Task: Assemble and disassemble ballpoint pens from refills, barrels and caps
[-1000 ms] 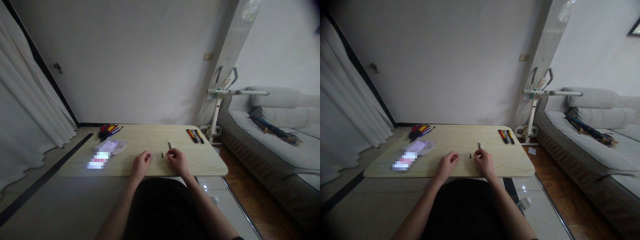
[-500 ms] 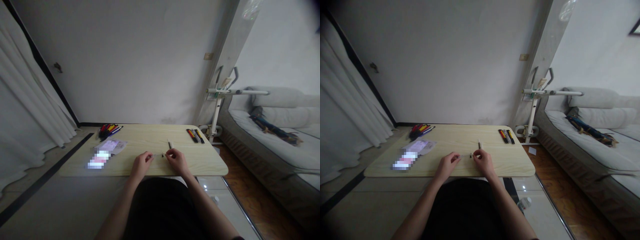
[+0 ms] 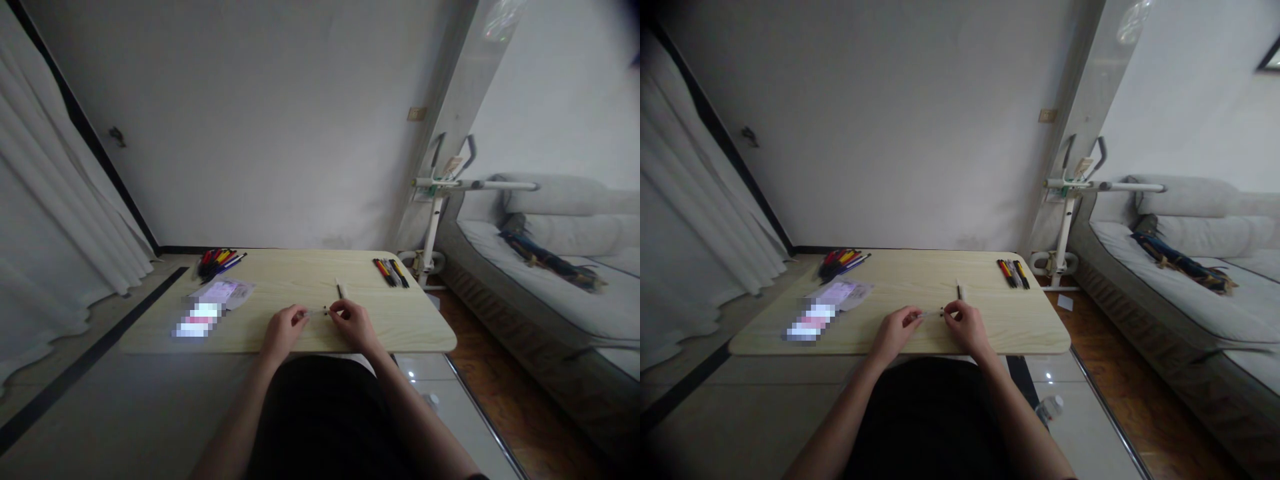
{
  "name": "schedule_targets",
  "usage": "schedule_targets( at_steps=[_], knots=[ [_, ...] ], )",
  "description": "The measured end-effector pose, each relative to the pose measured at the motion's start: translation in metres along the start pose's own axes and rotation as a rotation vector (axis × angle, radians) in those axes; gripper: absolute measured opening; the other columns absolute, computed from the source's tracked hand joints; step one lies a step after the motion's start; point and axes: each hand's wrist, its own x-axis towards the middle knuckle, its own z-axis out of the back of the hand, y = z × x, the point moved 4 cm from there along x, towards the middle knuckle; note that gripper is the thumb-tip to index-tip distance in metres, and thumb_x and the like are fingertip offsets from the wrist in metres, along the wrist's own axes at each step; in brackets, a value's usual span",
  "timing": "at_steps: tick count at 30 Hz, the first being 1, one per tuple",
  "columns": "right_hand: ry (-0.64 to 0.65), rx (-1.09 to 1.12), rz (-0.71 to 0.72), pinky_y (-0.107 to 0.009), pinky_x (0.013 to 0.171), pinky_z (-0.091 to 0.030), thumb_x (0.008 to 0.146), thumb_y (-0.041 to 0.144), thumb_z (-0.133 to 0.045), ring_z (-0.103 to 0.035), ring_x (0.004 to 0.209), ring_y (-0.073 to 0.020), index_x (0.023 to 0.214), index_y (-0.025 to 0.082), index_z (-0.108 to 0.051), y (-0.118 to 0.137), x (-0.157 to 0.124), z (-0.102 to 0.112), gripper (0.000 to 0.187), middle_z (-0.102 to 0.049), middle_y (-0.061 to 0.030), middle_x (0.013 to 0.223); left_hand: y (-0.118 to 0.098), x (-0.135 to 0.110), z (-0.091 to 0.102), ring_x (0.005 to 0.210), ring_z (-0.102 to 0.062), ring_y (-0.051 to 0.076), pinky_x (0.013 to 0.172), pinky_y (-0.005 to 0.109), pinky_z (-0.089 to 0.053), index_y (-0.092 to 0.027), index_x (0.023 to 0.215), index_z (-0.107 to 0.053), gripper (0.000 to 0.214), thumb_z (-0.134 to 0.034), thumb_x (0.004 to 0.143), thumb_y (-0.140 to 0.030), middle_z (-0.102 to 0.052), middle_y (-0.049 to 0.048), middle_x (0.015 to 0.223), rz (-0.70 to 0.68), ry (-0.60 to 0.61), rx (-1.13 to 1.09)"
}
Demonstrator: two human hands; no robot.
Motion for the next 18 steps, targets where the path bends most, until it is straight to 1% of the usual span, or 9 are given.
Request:
schedule_targets(
  at_steps=[3,5,11,18],
  knots=[
    [0.013,0.001,0.001,-0.021,0.051,-0.041,0.071,0.025,-0.051,-0.052,0.052,-0.0099,0.077,0.018,-0.063,0.0018,-0.0006,0.0004,0.015,-0.065,-0.0014,0.071,-0.0009,0.0006,0.0001,0.076,-0.06,0.015,0.071,0.025,-0.045,-0.018,0.092,-0.063,0.022,-0.052,0.076,-0.027,-0.066,0.0062,0.088,-0.027,-0.006,0.005],
    [0.02,0.001,0.009,-0.02,0.051,-0.041,0.071,0.025,-0.051,-0.052,0.052,-0.0095,0.078,0.018,-0.063,0.0032,-0.0012,0.0006,0.015,-0.065,-0.0013,0.071,-0.0016,0.001,0.0001,0.079,-0.06,0.016,0.074,0.026,-0.045,-0.018,0.092,-0.064,0.022,-0.052,0.076,-0.026,-0.066,0.007,0.09,-0.036,-0.006,0.016],
    [0.018,-0.016,0.014,-0.02,0.052,-0.041,0.072,0.025,-0.051,-0.051,0.051,-0.0093,0.078,0.018,-0.064,0.0042,-0.0018,-0.0001,0.016,-0.065,-0.0012,0.071,-0.0036,0.0005,0.0011,0.078,-0.061,0.017,0.073,0.027,-0.046,-0.018,0.09,-0.065,0.021,-0.053,0.075,-0.025,-0.067,0.0068,0.087,-0.007,0.002,0.019],
    [0.039,0.021,0.007,-0.021,0.052,-0.041,0.073,0.026,-0.051,-0.052,0.052,-0.0099,0.08,0.017,-0.064,0.0064,-0.0026,-0.0005,0.017,-0.065,-0.0019,0.071,-0.0042,0.0002,0.0024,0.074,-0.061,0.017,0.07,0.027,-0.047,-0.019,0.088,-0.065,0.019,-0.053,0.074,-0.024,-0.068,0.0059,0.084,0.007,-0.016,-0.004]
  ],
)
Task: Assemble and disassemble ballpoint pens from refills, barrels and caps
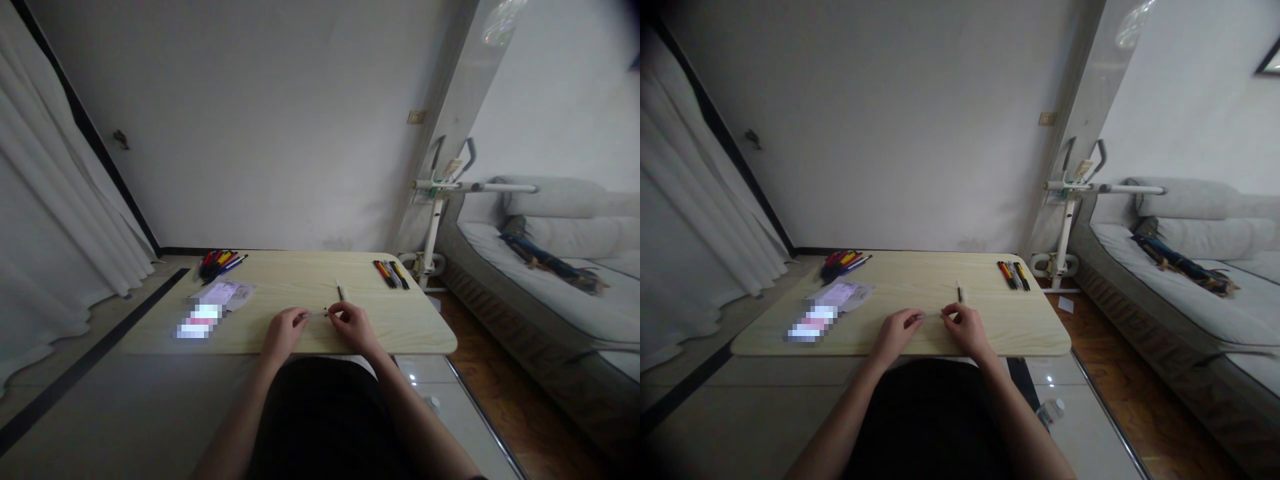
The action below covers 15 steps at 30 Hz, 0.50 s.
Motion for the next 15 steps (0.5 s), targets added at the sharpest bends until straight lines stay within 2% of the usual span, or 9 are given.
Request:
schedule_targets(
  at_steps=[4,15],
  knots=[
    [0.006,-0.002,0.008,-0.02,0.052,-0.041,0.073,0.025,-0.051,-0.052,0.051,-0.0097,0.081,0.018,-0.065,0.0011,-0.0003,-0.0008,0.018,-0.065,-0.0015,0.069,0.0034,0.0002,-0.0003,0.074,-0.061,0.016,0.07,0.026,-0.047,-0.018,0.088,-0.065,0.019,-0.053,0.074,-0.024,-0.068,0.006,0.085,0.009,-0.024,-0.02],
    [0.04,0.031,0.011,-0.019,0.049,-0.04,0.072,0.023,-0.05,-0.051,0.05,-0.0089,0.085,0.017,-0.064,0.0015,-0.0013,-0.0011,0.019,-0.064,-0.0006,0.068,0.0057,0.0007,-0.0008,0.077,-0.062,0.018,0.072,0.028,-0.046,-0.018,0.09,-0.064,0.021,-0.052,0.075,-0.025,-0.068,0.0072,0.087,0.047,0.004,-0.029]
  ],
)
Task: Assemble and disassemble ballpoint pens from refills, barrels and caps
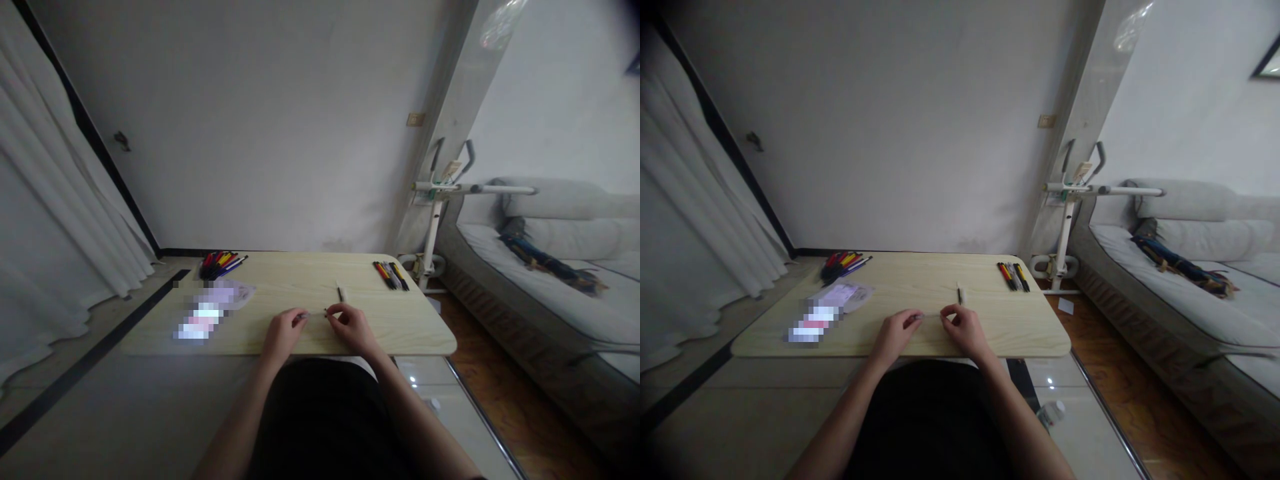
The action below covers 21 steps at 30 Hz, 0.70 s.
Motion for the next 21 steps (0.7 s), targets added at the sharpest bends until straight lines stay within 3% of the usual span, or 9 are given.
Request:
schedule_targets(
  at_steps=[16,21],
  knots=[
    [0.008,0.02,0.003,-0.02,0.05,-0.042,0.074,0.026,-0.049,-0.054,0.052,-0.0102,0.088,0.017,-0.063,0.0017,-0.0012,0.0004,0.021,-0.064,-0.0016,0.068,-0.0015,-0.0004,0.0015,0.072,-0.062,0.017,0.066,0.025,-0.046,-0.018,0.088,-0.064,0.019,-0.053,0.074,-0.026,-0.068,0.0061,0.081,-0.011,-0.006,0.02],
    [-0.047,0.054,-0.013,-0.021,0.05,-0.043,0.075,0.029,-0.048,-0.054,0.05,-0.0107,0.088,0.017,-0.064,-0.0041,0.0009,0.0008,0.023,-0.065,-0.0026,0.07,-0.0005,-0.0003,0.0008,0.072,-0.062,0.017,0.067,0.026,-0.046,-0.018,0.087,-0.063,0.018,-0.053,0.074,-0.026,-0.068,0.0059,0.081,-0.002,-0.005,-0.006]
  ],
)
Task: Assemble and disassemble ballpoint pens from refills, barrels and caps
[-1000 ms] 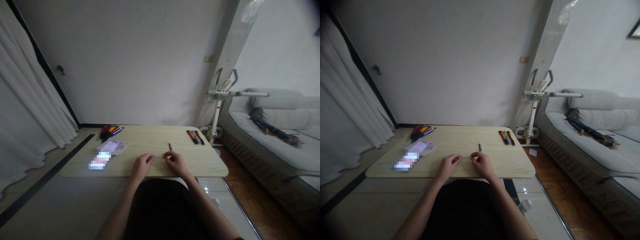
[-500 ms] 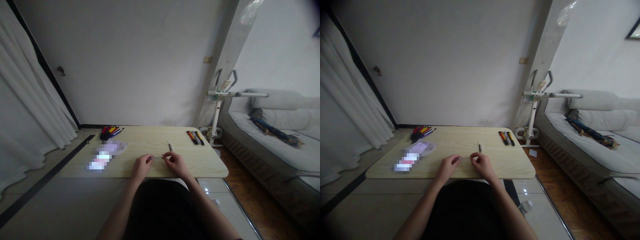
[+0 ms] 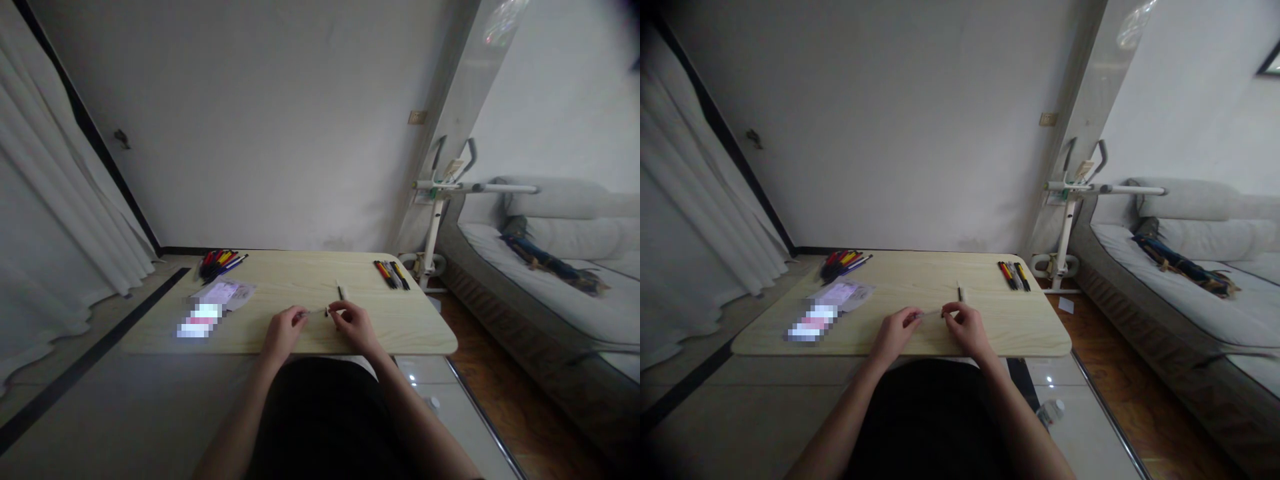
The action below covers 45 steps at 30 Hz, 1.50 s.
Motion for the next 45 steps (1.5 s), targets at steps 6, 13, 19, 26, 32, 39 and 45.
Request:
schedule_targets(
  at_steps=[6,13,19,26,32,39,45],
  knots=[
    [-0.087,-0.157,0.002,-0.024,0.057,-0.044,0.074,0.025,-0.048,-0.056,0.057,-0.0132,0.084,0.018,-0.065,-0.005,0.002,0.002,0.021,-0.067,-0.0044,0.076,0.002,0.0,-0.001,0.076,-0.062,0.018,0.07,0.027,-0.046,-0.018,0.09,-0.062,0.021,-0.051,0.076,-0.03,-0.067,0.0076,0.084,0.0,-0.016,-0.013],
    [-0.064,-0.379,0.057,-0.025,0.066,-0.043,0.073,0.018,-0.05,-0.058,0.069,-0.0149,0.086,0.021,-0.066,-0.003,0.001,-0.003,0.021,-0.065,-0.0035,0.078,0.002,0.0,-0.001,0.077,-0.062,0.017,0.069,0.026,-0.046,-0.019,0.09,-0.061,0.022,-0.049,0.078,-0.033,-0.067,0.0068,0.084,-0.013,-0.035,-0.033],
    [-0.014,-0.521,0.077,-0.024,0.064,-0.041,0.077,0.022,-0.05,-0.059,0.068,-0.0151,0.092,0.023,-0.066,0.003,-0.002,-0.007,0.022,-0.064,-0.0045,0.082,0.002,-0.001,-0.002,0.074,-0.061,0.016,0.068,0.025,-0.046,-0.019,0.09,-0.06,0.021,-0.05,0.077,-0.032,-0.066,0.0062,0.082,-0.012,-0.012,-0.044],
    [0.032,-0.601,0.085,-0.023,0.06,-0.039,0.079,0.028,-0.05,-0.057,0.065,-0.014,0.094,0.024,-0.065,0.005,-0.002,-0.009,0.022,-0.062,-0.0035,0.08,0.003,0.0,-0.003,0.068,-0.059,0.014,0.064,0.024,-0.045,-0.019,0.089,-0.059,0.02,-0.05,0.076,-0.031,-0.065,0.0041,0.079,-0.017,-0.035,-0.027],
    [0.076,-0.613,0.043,-0.021,0.063,-0.038,0.081,0.03,-0.048,-0.058,0.068,-0.0121,0.091,0.024,-0.064,0.005,-0.002,-0.01,0.02,-0.062,-0.0022,0.084,0.002,0.0,-0.001,0.066,-0.059,0.015,0.062,0.025,-0.044,-0.019,0.086,-0.059,0.02,-0.051,0.075,-0.034,-0.065,0.0049,0.077,0.008,-0.046,-0.023],
    [0.063,-0.603,0.053,-0.021,0.062,-0.037,0.079,0.027,-0.05,-0.057,0.067,-0.0114,0.089,0.024,-0.064,0.005,-0.002,-0.009,0.017,-0.061,-0.0011,0.081,0.001,0.0,0.005,0.064,-0.06,0.015,0.06,0.026,-0.045,-0.018,0.089,-0.048,0.023,-0.046,0.078,-0.039,-0.066,0.0063,0.077,0.074,-0.158,-0.282],
    [0.012,-0.564,0.017,-0.021,0.062,-0.038,0.078,0.029,-0.053,-0.056,0.064,-0.0111,0.089,0.021,-0.064,0.002,-0.001,-0.008,0.017,-0.061,-0.0024,0.081,0.004,0.001,0.006,0.059,-0.06,0.013,0.06,0.027,-0.046,-0.019,0.088,-0.043,0.024,-0.047,0.078,-0.041,-0.067,0.0062,0.08,0.119,-0.212,-0.35]
  ],
)
